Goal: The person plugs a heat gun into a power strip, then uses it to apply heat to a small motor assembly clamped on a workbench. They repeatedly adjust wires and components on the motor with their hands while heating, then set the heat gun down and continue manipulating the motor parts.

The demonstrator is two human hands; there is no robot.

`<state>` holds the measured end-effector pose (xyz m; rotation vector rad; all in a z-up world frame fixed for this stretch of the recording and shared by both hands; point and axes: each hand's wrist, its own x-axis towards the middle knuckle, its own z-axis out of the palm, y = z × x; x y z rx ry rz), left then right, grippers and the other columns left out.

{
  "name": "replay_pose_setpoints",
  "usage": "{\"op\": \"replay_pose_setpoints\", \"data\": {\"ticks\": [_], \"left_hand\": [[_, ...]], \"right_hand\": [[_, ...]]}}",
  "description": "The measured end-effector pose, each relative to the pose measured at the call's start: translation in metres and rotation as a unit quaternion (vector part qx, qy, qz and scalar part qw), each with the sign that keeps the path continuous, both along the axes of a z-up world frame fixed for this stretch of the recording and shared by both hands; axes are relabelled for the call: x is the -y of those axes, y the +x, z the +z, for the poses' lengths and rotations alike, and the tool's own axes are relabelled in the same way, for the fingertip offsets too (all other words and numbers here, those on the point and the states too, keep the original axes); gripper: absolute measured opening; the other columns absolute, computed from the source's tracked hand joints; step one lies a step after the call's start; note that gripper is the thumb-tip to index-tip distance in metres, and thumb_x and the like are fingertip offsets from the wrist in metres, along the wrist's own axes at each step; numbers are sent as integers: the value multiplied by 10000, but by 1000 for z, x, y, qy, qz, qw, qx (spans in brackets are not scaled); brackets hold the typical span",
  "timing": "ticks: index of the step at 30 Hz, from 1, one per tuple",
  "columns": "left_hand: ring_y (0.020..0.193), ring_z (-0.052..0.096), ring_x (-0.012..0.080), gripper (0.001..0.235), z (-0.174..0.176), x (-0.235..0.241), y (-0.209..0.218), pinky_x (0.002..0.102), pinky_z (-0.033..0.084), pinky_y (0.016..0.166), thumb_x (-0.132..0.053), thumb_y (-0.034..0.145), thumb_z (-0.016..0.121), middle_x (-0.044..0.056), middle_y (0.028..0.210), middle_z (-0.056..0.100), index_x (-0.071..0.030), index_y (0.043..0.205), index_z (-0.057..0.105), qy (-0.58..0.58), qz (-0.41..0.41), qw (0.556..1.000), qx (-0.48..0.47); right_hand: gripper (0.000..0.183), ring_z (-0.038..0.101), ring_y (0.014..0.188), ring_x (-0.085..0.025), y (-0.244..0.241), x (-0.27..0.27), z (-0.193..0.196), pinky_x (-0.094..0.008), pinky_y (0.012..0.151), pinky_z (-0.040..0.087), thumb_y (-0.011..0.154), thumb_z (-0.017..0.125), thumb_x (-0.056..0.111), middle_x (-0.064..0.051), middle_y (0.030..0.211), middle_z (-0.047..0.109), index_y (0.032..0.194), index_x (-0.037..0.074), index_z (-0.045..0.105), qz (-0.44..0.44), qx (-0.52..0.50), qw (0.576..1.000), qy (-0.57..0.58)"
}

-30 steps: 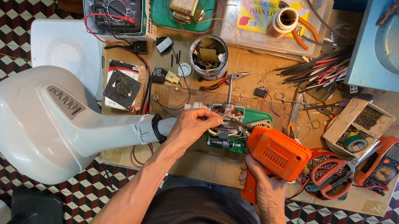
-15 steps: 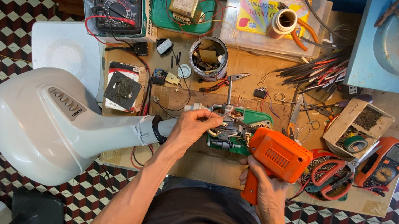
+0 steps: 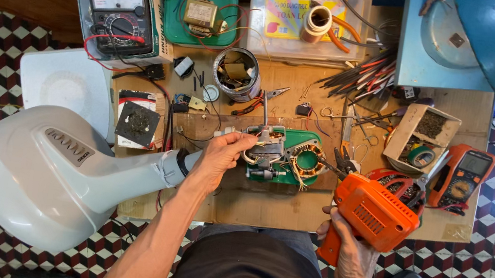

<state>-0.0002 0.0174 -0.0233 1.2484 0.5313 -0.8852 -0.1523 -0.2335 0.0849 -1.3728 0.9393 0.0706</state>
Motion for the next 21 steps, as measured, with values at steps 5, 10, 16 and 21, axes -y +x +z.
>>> {"op": "replay_pose_setpoints", "data": {"ticks": [5,10,16,21], "left_hand": [[675,417,22,314,-7,-2,2,165,303,479,-279,901,753,-64,851,573,-44,1105,712,-20,14,1000,17],[683,449,23,278,-15,-3,3,167,306,464,-255,900,754,-34,869,614,-35,1064,708,-20,21,999,44],[647,466,27,223,-23,-4,7,182,306,444,-246,876,741,-15,843,640,-45,948,680,-12,36,998,48],[611,460,48,246,-27,-4,7,200,296,429,-250,882,730,5,752,569,-9,876,679,-27,45,997,57]], "right_hand": [[236,658,573,-172,-27,1,6,-306,475,548,897,703,130,-108,687,676,1055,-44,701,-43,-12,999,-19],[269,631,516,-168,-45,-11,12,-302,432,536,880,720,133,-113,679,669,1082,-42,683,-83,-16,996,-13],[271,646,531,-175,-50,-19,18,-305,462,555,879,716,143,-114,685,692,1065,-54,697,-71,-5,997,-25],[274,679,587,-179,-15,-24,8,-315,498,556,898,723,156,-123,694,688,1054,-68,720,-2,44,999,29]]}}
